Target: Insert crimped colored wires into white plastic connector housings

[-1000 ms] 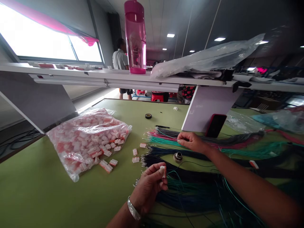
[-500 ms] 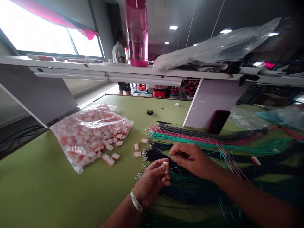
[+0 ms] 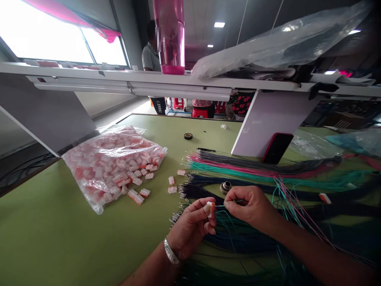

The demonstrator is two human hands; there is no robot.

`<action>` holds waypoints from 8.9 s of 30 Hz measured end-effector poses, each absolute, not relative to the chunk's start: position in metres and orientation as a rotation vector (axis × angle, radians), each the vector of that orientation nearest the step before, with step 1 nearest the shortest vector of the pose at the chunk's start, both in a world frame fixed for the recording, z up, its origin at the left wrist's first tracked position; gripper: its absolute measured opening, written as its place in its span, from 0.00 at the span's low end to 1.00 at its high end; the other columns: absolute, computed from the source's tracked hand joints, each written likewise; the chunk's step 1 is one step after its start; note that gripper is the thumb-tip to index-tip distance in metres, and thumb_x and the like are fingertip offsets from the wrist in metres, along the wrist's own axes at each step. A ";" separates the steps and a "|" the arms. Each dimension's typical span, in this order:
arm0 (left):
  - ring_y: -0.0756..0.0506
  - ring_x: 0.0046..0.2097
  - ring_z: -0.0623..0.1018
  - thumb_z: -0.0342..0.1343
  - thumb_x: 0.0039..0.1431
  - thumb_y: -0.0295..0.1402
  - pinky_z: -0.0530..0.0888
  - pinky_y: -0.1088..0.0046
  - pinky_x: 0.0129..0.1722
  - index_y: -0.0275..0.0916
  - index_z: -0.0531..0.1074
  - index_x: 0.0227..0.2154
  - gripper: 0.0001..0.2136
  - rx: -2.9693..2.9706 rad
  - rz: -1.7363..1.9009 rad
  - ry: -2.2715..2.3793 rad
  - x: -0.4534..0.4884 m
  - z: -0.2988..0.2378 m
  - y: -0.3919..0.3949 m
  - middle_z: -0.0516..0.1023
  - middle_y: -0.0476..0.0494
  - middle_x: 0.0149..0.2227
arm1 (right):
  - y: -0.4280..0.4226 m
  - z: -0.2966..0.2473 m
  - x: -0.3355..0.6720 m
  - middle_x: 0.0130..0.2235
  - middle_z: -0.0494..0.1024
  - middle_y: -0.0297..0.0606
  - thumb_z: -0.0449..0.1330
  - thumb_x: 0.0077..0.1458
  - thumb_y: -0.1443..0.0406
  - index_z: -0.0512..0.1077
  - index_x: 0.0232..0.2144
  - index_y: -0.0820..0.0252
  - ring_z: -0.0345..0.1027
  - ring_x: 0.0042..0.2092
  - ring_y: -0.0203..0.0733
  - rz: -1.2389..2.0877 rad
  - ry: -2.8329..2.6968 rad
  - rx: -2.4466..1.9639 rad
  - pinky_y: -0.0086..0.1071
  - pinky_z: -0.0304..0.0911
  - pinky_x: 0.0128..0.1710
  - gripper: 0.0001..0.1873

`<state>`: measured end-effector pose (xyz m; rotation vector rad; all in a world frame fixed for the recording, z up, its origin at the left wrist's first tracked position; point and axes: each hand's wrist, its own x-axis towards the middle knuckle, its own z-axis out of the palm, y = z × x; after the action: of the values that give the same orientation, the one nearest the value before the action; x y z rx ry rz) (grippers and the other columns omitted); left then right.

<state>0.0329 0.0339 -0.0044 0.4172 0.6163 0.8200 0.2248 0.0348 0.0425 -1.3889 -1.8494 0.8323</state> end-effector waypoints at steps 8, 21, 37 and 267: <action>0.52 0.25 0.74 0.64 0.52 0.27 0.75 0.78 0.23 0.33 0.76 0.41 0.12 0.415 0.805 0.608 0.033 -0.007 0.034 0.75 0.47 0.26 | 0.032 0.041 0.221 0.20 0.70 0.30 0.58 0.49 0.68 0.73 0.21 0.61 0.59 0.23 0.32 0.808 -1.884 -1.404 0.24 0.53 0.20 0.08; 0.52 0.24 0.75 0.65 0.52 0.27 0.74 0.78 0.22 0.33 0.77 0.40 0.12 0.413 0.803 0.615 0.033 -0.004 0.033 0.75 0.47 0.26 | 0.028 0.039 0.223 0.20 0.68 0.30 0.58 0.50 0.67 0.73 0.21 0.60 0.56 0.22 0.32 0.836 -1.902 -1.420 0.25 0.51 0.20 0.08; 0.53 0.24 0.74 0.66 0.50 0.27 0.74 0.79 0.22 0.32 0.77 0.39 0.12 0.439 0.830 0.633 0.034 -0.001 0.032 0.75 0.48 0.26 | 0.023 0.041 0.218 0.21 0.69 0.30 0.57 0.52 0.67 0.72 0.22 0.61 0.57 0.23 0.32 0.760 -1.942 -1.417 0.25 0.51 0.21 0.09; 0.53 0.22 0.70 0.66 0.50 0.34 0.71 0.78 0.21 0.32 0.75 0.34 0.12 0.585 0.822 0.766 0.040 -0.001 0.024 0.72 0.48 0.23 | 0.024 0.028 0.218 0.25 0.69 0.31 0.54 0.59 0.68 0.64 0.25 0.58 0.61 0.27 0.33 0.705 -2.108 -1.255 0.27 0.55 0.26 0.10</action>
<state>0.0397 0.0240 -0.0006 0.5855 0.7663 0.8220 0.2176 0.0241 0.0284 -1.2549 -2.1083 0.7049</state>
